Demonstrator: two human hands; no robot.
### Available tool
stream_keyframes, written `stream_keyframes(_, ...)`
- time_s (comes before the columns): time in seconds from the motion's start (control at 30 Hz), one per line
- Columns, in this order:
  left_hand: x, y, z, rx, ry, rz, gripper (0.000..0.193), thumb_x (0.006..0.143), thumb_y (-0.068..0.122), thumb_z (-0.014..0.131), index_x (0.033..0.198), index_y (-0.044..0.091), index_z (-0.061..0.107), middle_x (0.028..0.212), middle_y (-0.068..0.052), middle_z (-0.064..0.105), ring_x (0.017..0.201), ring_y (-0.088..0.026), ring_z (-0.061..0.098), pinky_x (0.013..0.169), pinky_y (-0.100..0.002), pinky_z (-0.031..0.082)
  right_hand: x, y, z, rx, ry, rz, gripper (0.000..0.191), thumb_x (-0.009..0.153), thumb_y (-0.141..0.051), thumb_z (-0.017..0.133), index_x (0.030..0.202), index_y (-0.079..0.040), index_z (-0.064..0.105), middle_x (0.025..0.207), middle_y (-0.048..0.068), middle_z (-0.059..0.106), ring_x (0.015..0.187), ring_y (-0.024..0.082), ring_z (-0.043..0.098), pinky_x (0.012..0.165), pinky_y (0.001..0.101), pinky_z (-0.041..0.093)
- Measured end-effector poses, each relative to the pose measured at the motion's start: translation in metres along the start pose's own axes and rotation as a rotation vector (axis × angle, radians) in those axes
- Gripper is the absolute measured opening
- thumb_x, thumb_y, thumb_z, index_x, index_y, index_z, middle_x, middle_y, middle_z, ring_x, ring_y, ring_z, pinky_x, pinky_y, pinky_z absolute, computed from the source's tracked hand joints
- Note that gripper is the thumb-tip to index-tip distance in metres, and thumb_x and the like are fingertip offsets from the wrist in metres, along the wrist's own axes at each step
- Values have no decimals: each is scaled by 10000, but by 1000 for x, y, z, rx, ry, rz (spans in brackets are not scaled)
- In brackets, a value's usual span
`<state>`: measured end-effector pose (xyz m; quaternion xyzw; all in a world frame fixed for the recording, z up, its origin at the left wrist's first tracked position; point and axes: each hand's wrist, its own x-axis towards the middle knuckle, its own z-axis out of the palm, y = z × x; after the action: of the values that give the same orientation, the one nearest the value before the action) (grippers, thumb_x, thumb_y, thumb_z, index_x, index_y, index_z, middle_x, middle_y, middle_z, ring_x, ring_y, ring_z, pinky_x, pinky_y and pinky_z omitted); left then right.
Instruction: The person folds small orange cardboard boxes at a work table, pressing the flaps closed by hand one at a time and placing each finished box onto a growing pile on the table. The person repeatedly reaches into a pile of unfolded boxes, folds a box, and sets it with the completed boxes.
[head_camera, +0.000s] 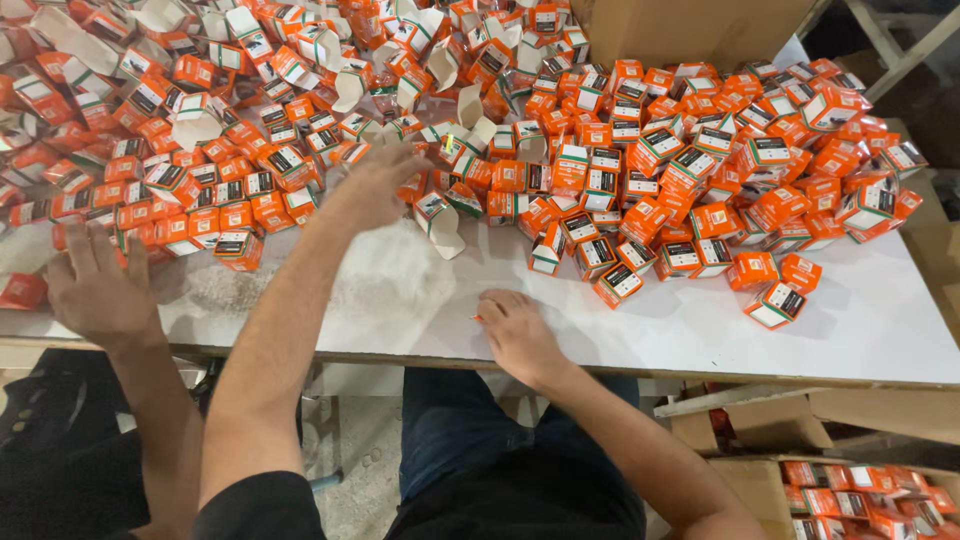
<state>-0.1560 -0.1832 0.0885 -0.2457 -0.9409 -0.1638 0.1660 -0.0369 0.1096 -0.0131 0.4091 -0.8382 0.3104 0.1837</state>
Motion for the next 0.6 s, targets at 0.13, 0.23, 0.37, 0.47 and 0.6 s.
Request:
stream_keyframes(0.13, -11, 25, 34, 166, -37, 251, 544, 687, -34, 661, 1203, 137, 681, 1279, -78, 643, 1249, -303, 563, 1064, -465, 437, -20, 10, -23, 267, 147, 180, 246, 894, 11, 620, 1130, -46, 659, 1032, 124, 687, 909, 295, 685, 784, 382, 557)
stream_keyframes(0.23, -24, 30, 47, 238, -12, 161, 442, 782, 16, 680, 1208, 133, 672, 1223, -62, 633, 1193, -301, 570, 1038, -462, 467, -28, 15, -23, 475, 203, 403, 150, 990, -61, 601, 1126, -28, 655, 944, 105, 683, 720, 179, 686, 649, 307, 564)
stream_keyframes(0.37, -35, 35, 49, 349, 44, 141, 439, 719, 52, 716, 1135, 189, 681, 1186, -47, 634, 1199, -313, 563, 988, -437, 476, -36, 22, -15, 535, 259, 545, 143, 1039, -145, 579, 1033, -18, 644, 782, 67, 625, 634, 109, 599, 574, 266, 508)
stream_keyframes(0.47, -40, 52, 43, 270, 53, 30, 454, 725, 157, 780, 1164, 181, 667, 1093, -68, 627, 1119, -328, 580, 912, -468, 485, -42, 26, -13, 530, 279, 607, 242, 1071, -188, 579, 905, -14, 615, 673, 57, 571, 577, 103, 524, 531, 271, 432)
stream_keyframes(0.6, -52, 114, 50, -20, 153, 25, 474, 775, 265, 828, 1175, 161, 596, 1034, -105, 605, 970, -339, 626, 799, -466, 529, -41, 18, -20, 413, 311, 643, 380, 1075, -235, 639, 778, -12, 559, 605, 78, 510, 551, 155, 445, 519, 308, 356)
